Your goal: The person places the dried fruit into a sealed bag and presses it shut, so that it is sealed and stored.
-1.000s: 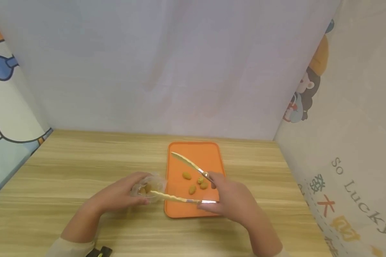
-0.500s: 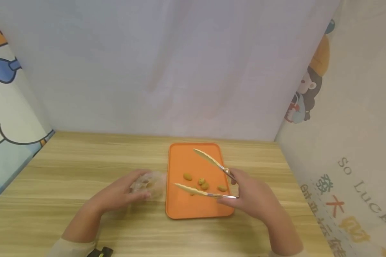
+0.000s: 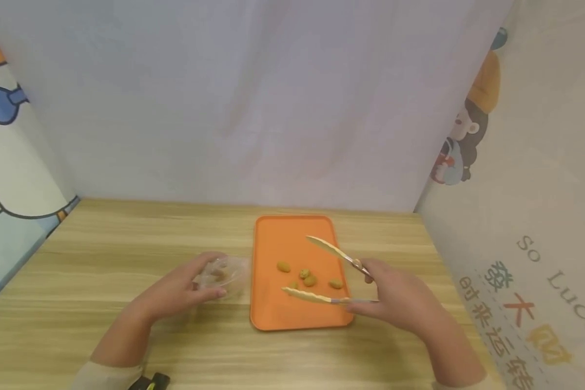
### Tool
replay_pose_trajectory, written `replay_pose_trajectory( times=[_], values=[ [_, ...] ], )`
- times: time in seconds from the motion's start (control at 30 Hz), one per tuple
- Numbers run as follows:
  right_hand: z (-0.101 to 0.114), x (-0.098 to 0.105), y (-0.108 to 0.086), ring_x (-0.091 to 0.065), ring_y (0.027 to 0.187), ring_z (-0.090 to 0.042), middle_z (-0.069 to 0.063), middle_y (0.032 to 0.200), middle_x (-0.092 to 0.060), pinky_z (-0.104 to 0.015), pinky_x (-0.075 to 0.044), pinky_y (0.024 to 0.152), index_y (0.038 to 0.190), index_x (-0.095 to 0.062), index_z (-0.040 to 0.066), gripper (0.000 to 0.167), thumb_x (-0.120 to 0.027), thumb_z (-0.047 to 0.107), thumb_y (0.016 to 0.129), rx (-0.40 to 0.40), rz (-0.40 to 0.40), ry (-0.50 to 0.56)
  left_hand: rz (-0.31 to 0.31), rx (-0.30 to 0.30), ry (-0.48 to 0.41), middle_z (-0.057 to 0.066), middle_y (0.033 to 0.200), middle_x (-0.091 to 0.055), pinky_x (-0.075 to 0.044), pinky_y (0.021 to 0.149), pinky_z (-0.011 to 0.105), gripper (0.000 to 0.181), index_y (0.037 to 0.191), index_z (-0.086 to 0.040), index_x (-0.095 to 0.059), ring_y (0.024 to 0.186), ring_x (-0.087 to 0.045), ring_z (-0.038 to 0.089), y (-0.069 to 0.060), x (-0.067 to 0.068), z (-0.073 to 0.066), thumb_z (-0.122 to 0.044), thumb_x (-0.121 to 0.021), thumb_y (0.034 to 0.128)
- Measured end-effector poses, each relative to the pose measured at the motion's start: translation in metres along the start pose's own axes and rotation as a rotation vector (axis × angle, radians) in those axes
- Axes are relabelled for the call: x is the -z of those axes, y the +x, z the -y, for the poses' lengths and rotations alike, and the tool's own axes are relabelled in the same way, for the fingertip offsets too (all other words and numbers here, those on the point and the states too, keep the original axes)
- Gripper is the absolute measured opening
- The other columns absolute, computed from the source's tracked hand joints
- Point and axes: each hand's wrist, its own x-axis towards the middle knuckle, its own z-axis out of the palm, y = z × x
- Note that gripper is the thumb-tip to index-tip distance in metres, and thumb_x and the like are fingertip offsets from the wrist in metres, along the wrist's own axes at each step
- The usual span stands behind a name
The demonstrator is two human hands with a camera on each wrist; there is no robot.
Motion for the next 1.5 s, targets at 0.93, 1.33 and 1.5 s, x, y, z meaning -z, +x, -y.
replay_pose_trajectory(
  times=[0.93, 1.33, 1.5],
  values=[
    [-0.032, 0.013, -0.026, -0.069, 0.085, -0.024, 0.000, 0.106, -0.071, -0.042, -0.053, 0.064, 0.121, -0.057, 0.016, 0.079, -0.062, 0.079, 0.072, -0.008, 0.015, -0.234, 0.028, -0.001, -0.007, -0.003, 0.127, -0.059, -0.047, 0.090, 0.042, 0.075, 0.144, -0.036, -0.041, 0.105, -0.059, 0.019, 0.001, 0.002, -0.001, -0.057, -0.074, 0.0806],
    [-0.037, 0.015, -0.030, -0.069, 0.093, -0.027, -0.003, 0.111, -0.071, -0.047, -0.054, 0.072, 0.122, -0.061, 0.012, 0.079, -0.065, 0.074, 0.073, -0.032, 0.077, -0.248, 0.050, -0.022, -0.006, -0.005, 0.129, -0.058, -0.047, 0.094, 0.044, 0.072, 0.142, -0.031, -0.045, 0.109, -0.058, 0.019, 0.004, 0.000, -0.004, -0.055, -0.074, 0.0809],
    [-0.038, 0.012, -0.030, -0.069, 0.090, -0.023, -0.001, 0.107, -0.071, -0.044, -0.054, 0.071, 0.119, -0.063, 0.013, 0.072, -0.067, 0.070, 0.075, -0.016, 0.070, -0.278, 0.057, -0.023, -0.008, -0.003, 0.130, -0.058, -0.046, 0.097, 0.045, 0.070, 0.141, -0.030, -0.046, 0.111, -0.058, 0.020, 0.003, -0.001, -0.003, -0.052, -0.075, 0.0813]
  ],
)
